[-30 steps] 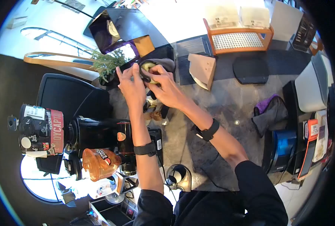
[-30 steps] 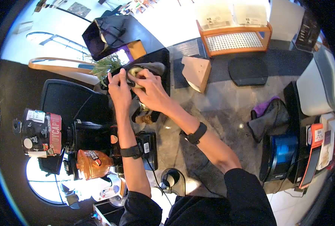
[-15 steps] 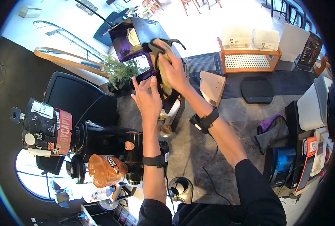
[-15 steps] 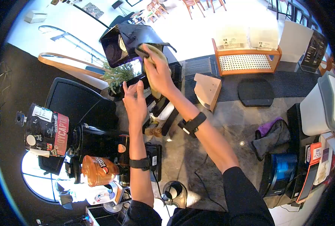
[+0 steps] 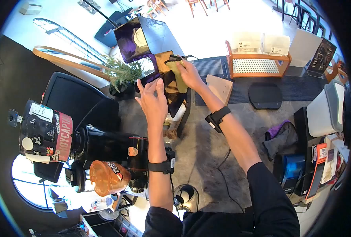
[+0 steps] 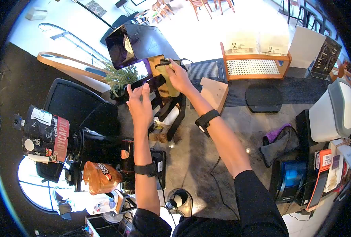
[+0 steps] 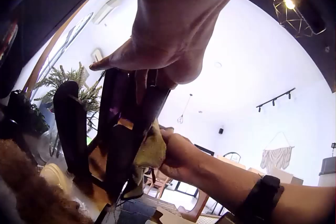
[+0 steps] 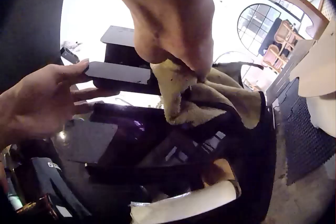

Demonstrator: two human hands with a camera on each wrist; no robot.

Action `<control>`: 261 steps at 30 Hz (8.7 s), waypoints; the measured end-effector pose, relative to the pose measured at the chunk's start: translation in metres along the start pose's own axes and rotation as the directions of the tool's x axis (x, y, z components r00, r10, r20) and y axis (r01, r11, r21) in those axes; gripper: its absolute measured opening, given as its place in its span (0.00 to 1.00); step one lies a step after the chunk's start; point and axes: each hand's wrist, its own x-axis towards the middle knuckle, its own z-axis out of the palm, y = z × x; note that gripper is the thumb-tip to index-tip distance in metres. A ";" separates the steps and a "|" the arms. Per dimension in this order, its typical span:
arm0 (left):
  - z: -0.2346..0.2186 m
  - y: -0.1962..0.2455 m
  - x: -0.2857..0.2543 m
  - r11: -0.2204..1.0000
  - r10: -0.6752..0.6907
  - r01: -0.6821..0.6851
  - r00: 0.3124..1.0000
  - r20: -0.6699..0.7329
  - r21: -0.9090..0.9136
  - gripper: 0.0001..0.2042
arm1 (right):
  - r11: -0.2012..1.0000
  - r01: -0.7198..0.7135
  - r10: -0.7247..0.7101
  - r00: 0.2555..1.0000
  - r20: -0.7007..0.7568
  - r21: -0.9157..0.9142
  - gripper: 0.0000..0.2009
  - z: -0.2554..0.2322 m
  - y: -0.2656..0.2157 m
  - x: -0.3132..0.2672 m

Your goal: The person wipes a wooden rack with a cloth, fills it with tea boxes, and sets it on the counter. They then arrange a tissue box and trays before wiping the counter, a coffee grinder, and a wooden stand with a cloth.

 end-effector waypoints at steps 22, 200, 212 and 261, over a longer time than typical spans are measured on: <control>-0.002 -0.001 0.000 0.999 -0.008 0.005 0.998 -0.054 -0.045 0.18 | 0.978 -0.144 0.185 0.936 0.300 -0.152 0.21 -0.002 -0.081 0.027; 0.023 -0.049 -0.156 0.958 -0.224 0.206 0.972 0.071 0.199 0.36 | 0.848 -0.525 0.485 0.824 -0.291 -0.074 0.13 -0.033 0.029 -0.177; 0.019 -0.047 -0.155 0.959 -0.223 0.206 0.972 0.074 0.193 0.34 | 0.615 -0.260 0.333 0.941 -0.054 -0.744 0.14 -0.032 0.023 -0.168; 0.017 -0.046 -0.155 0.941 -0.227 0.185 0.966 0.122 0.282 0.36 | 0.710 -0.150 0.015 0.980 -0.199 -0.688 0.14 -0.025 0.006 -0.175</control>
